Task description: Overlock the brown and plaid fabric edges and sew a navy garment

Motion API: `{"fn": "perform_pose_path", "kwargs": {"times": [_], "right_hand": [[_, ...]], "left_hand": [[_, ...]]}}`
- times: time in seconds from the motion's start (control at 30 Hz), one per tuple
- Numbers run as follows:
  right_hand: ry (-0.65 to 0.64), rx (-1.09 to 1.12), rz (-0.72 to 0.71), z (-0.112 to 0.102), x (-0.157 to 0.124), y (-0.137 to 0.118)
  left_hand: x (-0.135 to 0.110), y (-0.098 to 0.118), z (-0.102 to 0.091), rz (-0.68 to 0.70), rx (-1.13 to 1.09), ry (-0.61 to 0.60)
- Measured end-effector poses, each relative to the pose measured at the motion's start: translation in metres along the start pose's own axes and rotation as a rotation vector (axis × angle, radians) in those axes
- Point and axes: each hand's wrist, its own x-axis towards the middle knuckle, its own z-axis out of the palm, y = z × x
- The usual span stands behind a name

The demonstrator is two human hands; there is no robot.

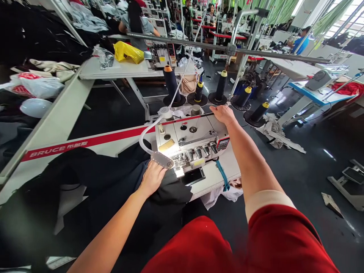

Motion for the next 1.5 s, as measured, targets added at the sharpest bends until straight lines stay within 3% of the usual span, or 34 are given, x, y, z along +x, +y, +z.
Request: {"fn": "perform_pose_path", "kwargs": {"times": [1.5], "right_hand": [[-0.011, 0.014, 0.000, -0.0049, -0.0032, -0.0048]], "left_hand": [[-0.0012, -0.0027, 0.0031, -0.014, -0.038, 0.016]]}}
